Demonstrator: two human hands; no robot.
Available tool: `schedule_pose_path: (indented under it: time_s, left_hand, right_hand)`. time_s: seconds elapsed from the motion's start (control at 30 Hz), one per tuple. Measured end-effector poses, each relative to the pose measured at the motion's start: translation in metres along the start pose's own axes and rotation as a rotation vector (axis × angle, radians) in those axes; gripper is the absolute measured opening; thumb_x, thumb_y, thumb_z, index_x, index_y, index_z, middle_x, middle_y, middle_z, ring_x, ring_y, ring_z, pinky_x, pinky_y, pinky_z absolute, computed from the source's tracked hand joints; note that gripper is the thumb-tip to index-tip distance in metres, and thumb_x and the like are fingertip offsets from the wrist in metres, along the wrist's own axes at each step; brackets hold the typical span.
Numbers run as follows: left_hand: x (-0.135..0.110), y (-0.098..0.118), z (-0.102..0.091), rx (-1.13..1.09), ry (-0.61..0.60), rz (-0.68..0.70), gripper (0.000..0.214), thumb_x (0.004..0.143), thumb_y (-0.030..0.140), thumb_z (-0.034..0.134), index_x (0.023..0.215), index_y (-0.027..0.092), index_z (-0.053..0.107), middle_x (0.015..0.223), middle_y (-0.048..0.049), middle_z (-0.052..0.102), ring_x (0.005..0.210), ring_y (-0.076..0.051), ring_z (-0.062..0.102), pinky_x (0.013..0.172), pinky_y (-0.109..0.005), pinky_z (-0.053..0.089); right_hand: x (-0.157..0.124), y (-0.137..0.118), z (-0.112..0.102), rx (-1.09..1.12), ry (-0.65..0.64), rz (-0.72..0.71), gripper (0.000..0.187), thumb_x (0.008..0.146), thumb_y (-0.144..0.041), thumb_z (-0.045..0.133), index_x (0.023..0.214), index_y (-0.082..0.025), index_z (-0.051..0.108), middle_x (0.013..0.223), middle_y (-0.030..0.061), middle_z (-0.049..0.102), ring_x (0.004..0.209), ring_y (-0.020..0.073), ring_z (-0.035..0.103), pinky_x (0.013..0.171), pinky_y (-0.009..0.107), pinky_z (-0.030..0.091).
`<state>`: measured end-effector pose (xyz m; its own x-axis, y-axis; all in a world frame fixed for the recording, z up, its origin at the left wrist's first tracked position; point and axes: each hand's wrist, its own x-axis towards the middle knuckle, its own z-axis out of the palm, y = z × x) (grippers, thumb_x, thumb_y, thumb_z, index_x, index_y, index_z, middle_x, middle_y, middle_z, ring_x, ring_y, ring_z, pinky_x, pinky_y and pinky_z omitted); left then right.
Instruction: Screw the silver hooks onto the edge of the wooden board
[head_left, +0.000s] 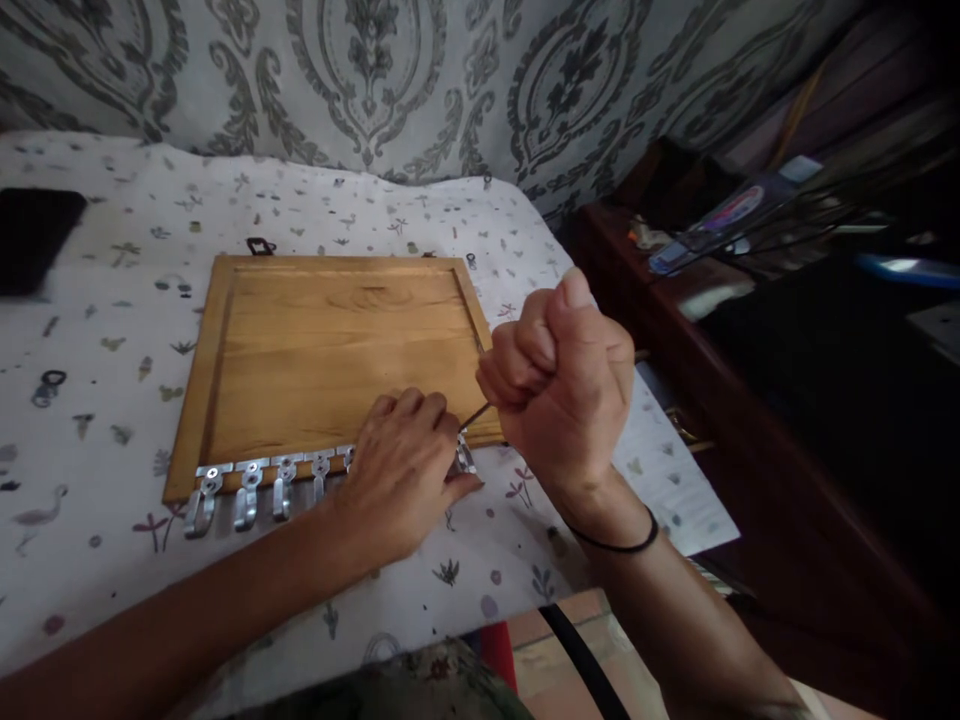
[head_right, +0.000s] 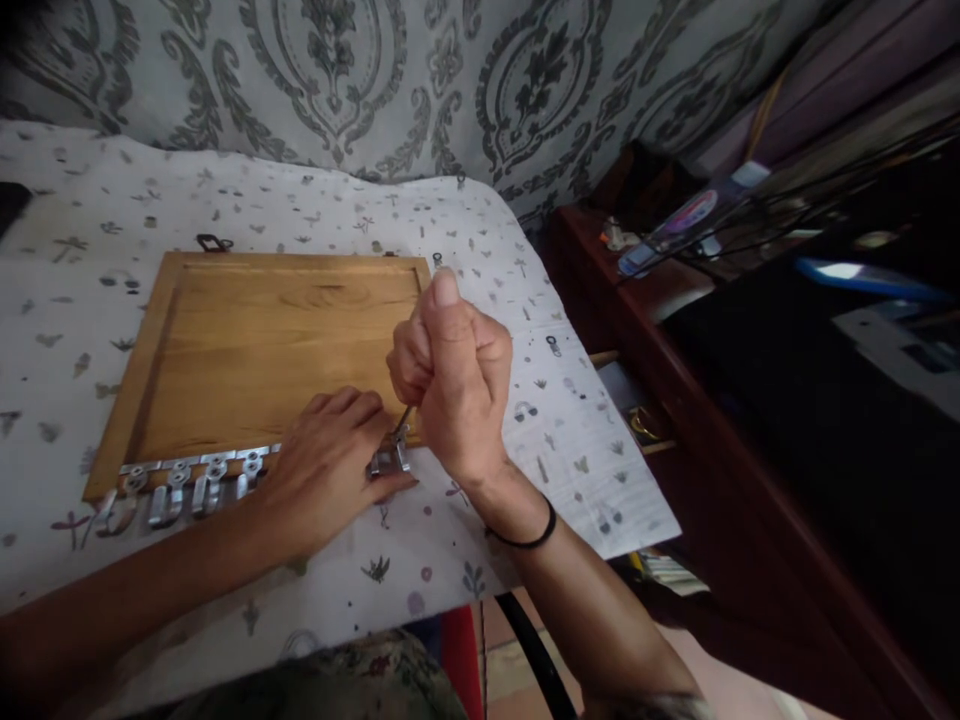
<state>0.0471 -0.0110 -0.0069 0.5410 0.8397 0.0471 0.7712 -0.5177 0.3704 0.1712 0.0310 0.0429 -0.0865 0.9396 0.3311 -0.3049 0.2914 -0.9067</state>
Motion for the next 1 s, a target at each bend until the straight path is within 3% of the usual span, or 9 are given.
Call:
schedule_pose_path:
  time_s: [0.13,0.2,0.43,0.53,0.63,0.73,0.87,1.0]
  left_hand:
    - [0.0,0.0,0.0,-0.012,-0.023,-0.005,0.039,0.091,0.05,0.075,0.108,0.014,0.071,0.12,-0.0121,0.07,0.113,-0.032,0.06,0.098,-0.05,0.049]
    - [0.0,0.0,0.0,-0.015,-0.032,-0.007,0.04,0.092,0.05,0.074,0.109,0.014,0.071,0.124,-0.0128,0.07,0.116,-0.033,0.06,0.098,-0.051,0.049]
    - [0.002,0.001,-0.006,-0.018,-0.089,-0.023,0.039,0.094,0.049,0.072,0.111,0.014,0.071,0.119,-0.011,0.069,0.117,-0.034,0.06,0.099,-0.051,0.048]
    - [0.002,0.001,-0.006,-0.007,-0.095,-0.019,0.04,0.095,0.049,0.071,0.112,0.014,0.07,0.125,-0.0118,0.069,0.12,-0.035,0.059,0.1,-0.052,0.048]
    - [0.001,0.0,-0.003,0.011,-0.063,-0.008,0.042,0.095,0.051,0.07,0.113,0.013,0.07,0.125,-0.0126,0.07,0.119,-0.035,0.059,0.1,-0.052,0.047]
    - [-0.001,-0.002,0.001,0.024,-0.029,0.004,0.043,0.095,0.052,0.07,0.113,0.013,0.07,0.122,-0.0128,0.07,0.118,-0.034,0.06,0.098,-0.051,0.048]
    - [-0.001,-0.003,0.002,0.036,-0.001,0.02,0.043,0.094,0.054,0.07,0.107,0.013,0.071,0.114,-0.0113,0.07,0.113,-0.034,0.061,0.095,-0.05,0.049]
    - [-0.001,-0.003,0.001,0.04,0.024,0.032,0.044,0.094,0.055,0.07,0.107,0.014,0.071,0.112,-0.0108,0.069,0.111,-0.033,0.06,0.093,-0.049,0.048]
  right_hand:
    - [-0.003,0.0,0.003,-0.014,-0.185,0.037,0.065,0.1,-0.057,0.064,0.056,-0.022,0.031,0.053,-0.0078,0.02,0.042,0.0069,0.016,0.037,0.023,0.022]
    - [-0.002,0.002,0.005,-0.019,-0.217,0.031,0.065,0.099,-0.056,0.065,0.055,-0.022,0.031,0.054,-0.0079,0.02,0.043,0.0068,0.018,0.038,0.023,0.025]
    - [-0.008,-0.002,0.005,0.0,-0.101,-0.044,0.069,0.095,-0.053,0.071,0.053,-0.023,0.026,0.05,-0.0087,0.013,0.039,0.007,0.014,0.034,0.023,0.018]
    - [-0.015,0.002,0.001,-0.043,-0.129,-0.064,0.061,0.097,-0.055,0.067,0.054,-0.025,0.035,0.049,-0.0078,0.021,0.04,0.0091,0.017,0.035,0.026,0.024]
    - [-0.018,0.007,-0.002,-0.082,-0.152,-0.053,0.046,0.102,-0.053,0.06,0.066,-0.026,0.05,0.051,-0.006,0.036,0.042,0.0117,0.026,0.039,0.028,0.032]
    - [-0.018,0.007,-0.002,-0.1,-0.089,-0.042,0.034,0.101,-0.049,0.061,0.078,-0.026,0.053,0.06,-0.0049,0.05,0.049,0.0134,0.042,0.047,0.029,0.042]
    - [-0.018,-0.001,0.0,-0.18,0.056,-0.093,0.036,0.097,-0.048,0.071,0.076,-0.023,0.055,0.074,-0.002,0.058,0.068,0.013,0.057,0.068,0.028,0.052]
    - [-0.022,-0.006,0.004,-0.191,0.14,-0.108,0.037,0.098,-0.051,0.069,0.077,-0.022,0.058,0.076,-0.002,0.059,0.068,0.0114,0.058,0.069,0.027,0.051]
